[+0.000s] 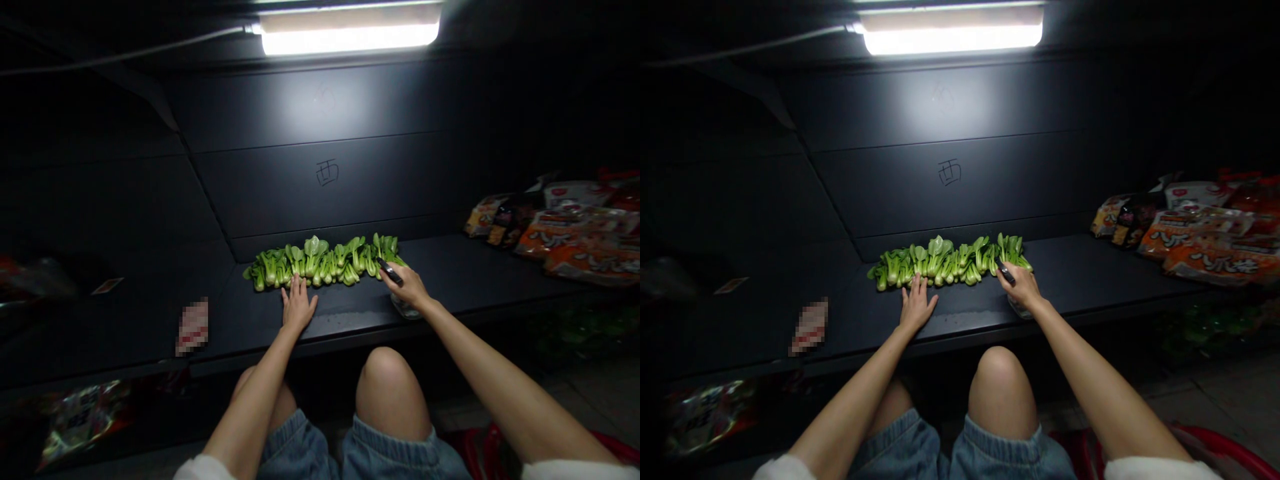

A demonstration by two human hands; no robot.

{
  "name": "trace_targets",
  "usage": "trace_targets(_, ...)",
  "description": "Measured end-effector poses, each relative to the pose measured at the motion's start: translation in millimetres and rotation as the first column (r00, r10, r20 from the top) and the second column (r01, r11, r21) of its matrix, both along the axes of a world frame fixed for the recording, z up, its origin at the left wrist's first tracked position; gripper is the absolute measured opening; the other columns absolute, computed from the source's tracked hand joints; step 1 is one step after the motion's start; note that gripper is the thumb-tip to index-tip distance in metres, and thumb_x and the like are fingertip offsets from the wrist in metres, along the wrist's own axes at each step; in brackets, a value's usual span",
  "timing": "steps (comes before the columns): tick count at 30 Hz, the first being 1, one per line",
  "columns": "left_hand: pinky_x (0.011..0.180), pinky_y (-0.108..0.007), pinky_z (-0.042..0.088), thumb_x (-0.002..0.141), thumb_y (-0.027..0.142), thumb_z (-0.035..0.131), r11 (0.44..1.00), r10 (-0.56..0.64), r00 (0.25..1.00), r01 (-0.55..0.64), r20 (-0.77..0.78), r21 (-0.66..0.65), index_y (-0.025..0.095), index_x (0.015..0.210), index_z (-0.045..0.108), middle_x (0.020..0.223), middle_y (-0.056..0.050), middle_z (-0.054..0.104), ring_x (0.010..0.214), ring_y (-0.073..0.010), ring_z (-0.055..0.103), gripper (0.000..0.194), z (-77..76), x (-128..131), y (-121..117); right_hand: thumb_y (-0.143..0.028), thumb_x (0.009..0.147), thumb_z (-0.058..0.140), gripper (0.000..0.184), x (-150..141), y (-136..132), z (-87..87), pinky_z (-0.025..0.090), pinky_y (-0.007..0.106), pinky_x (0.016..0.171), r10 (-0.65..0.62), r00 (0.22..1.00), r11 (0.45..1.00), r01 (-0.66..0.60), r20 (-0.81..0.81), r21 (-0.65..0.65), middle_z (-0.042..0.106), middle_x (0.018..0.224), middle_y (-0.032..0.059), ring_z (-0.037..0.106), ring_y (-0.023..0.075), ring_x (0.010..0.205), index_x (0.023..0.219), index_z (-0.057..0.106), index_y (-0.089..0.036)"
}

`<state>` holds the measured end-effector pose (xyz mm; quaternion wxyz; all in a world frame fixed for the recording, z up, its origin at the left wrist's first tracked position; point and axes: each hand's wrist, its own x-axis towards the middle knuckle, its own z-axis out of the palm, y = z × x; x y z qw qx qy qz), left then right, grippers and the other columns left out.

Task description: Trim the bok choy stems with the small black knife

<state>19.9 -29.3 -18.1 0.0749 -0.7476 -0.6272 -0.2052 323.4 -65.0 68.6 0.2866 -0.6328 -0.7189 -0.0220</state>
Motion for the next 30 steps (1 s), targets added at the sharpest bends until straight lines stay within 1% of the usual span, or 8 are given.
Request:
trace_targets(3, 0.115, -0.06, 0.021, 0.091, 0.04, 0.044, 1.0, -0.003, 1.0, 0.002, 0.004, 0.007, 0.012, 0.145, 0.036, 0.159, -0.017, 0.019, 0.146, -0.0313, 0.022, 0.062, -0.1, 0, 0, -0.045, 0.092, 0.039, 0.034, 0, 0, 0.5, 0.04, 0.026, 0.063, 0.001, 1.0, 1.0, -0.001, 0.019, 0.004, 0.071, 0.085, 0.0069, 0.066, 0.0219, 0.08, 0.088, 0.064, -0.021)
trace_targets(6, 0.115, -0.06, 0.02, 0.091, 0.04, 0.044, 1.0, -0.01, 1.0, 0.01, -0.001, 0.002, 0.011, 0.146, 0.036, 0.159, -0.017, 0.019, 0.147, -0.0314, 0.02, 0.062, 1.1, 1, 0, -0.044, 0.091, 0.041, 0.032, 4, 0, 0.1, 0.04, 0.025, 0.064, -0.021, 1.0, 0.999, 0.021, 0.0, 0.025, 0.072, 0.09, 0.0072, 0.066, 0.0221, 0.083, 0.091, 0.064, -0.022)
trace_targets(12, 0.117, -0.059, 0.017, 0.09, 0.036, 0.044, 0.998, -0.06, 0.998, 0.06, -0.031, 0.024, 0.013, 0.146, 0.036, 0.159, -0.015, 0.023, 0.147, -0.0289, 0.019, 0.061, 5.4, 4, 1, -0.044, 0.092, 0.041, 0.033, 12, 0, 2.1, 0.036, 0.026, 0.058, -0.111, 0.993, 0.994, 0.111, 0.045, 0.0, 0.073, 0.084, 0.0061, 0.066, 0.0209, 0.072, 0.092, 0.066, -0.022)
trace_targets(15, 0.118, -0.058, 0.015, 0.09, 0.034, 0.045, 0.996, -0.07, 0.997, 0.072, -0.03, 0.052, 0.012, 0.145, 0.037, 0.158, -0.016, 0.024, 0.147, -0.0285, 0.021, 0.06, 6.8, 8, 3, -0.044, 0.092, 0.041, 0.033, 14, 0, 5.1, 0.034, 0.025, 0.056, -0.149, 0.986, 0.988, 0.15, 0.079, -0.016, 0.073, 0.083, 0.0066, 0.065, 0.0206, 0.07, 0.093, 0.067, -0.023)
trace_targets(20, 0.118, -0.058, 0.015, 0.09, 0.033, 0.044, 0.996, -0.067, 0.998, 0.067, -0.006, 0.063, 0.007, 0.144, 0.036, 0.157, -0.019, 0.025, 0.147, -0.0287, 0.021, 0.061, 6.7, 18, 4, -0.042, 0.092, 0.042, 0.031, 17, 0, 6.6, 0.036, 0.025, 0.058, -0.11, 0.99, 0.991, 0.116, 0.083, -0.066, 0.073, 0.088, 0.0066, 0.067, 0.021, 0.077, 0.098, 0.066, -0.022)
trace_targets(23, 0.118, -0.057, 0.015, 0.09, 0.032, 0.044, 0.994, -0.084, 0.996, 0.085, -0.005, 0.066, 0.008, 0.145, 0.034, 0.157, -0.018, 0.027, 0.147, -0.0275, 0.021, 0.06, 5.9, 20, 3, -0.043, 0.092, 0.042, 0.032, 19, -2, 4.5, 0.036, 0.025, 0.059, -0.117, 0.992, 0.992, 0.119, 0.052, -0.045, 0.073, 0.09, 0.0071, 0.067, 0.0214, 0.078, 0.098, 0.066, -0.022)
trace_targets(25, 0.118, -0.057, 0.016, 0.09, 0.032, 0.044, 0.993, -0.09, 0.996, 0.09, -0.004, 0.072, 0.01, 0.144, 0.035, 0.157, -0.017, 0.027, 0.147, -0.0272, 0.021, 0.059, 5.5, 19, 3, -0.042, 0.092, 0.041, 0.033, 20, -3, 3.1, 0.035, 0.025, 0.057, -0.147, 0.988, 0.989, 0.148, 0.042, -0.025, 0.073, 0.086, 0.0072, 0.067, 0.0213, 0.074, 0.096, 0.066, -0.022)
trace_targets(30, 0.118, -0.057, 0.017, 0.09, 0.031, 0.044, 0.995, -0.08, 0.997, 0.079, 0.006, 0.065, 0.011, 0.143, 0.038, 0.157, -0.017, 0.028, 0.147, -0.0278, 0.022, 0.057, 5.0, 17, 3, -0.042, 0.091, 0.041, 0.033, 19, -5, 4.6, 0.032, 0.026, 0.055, -0.192, 0.979, 0.981, 0.193, 0.074, -0.008, 0.073, 0.08, 0.0073, 0.065, 0.0205, 0.068, 0.094, 0.067, -0.022)
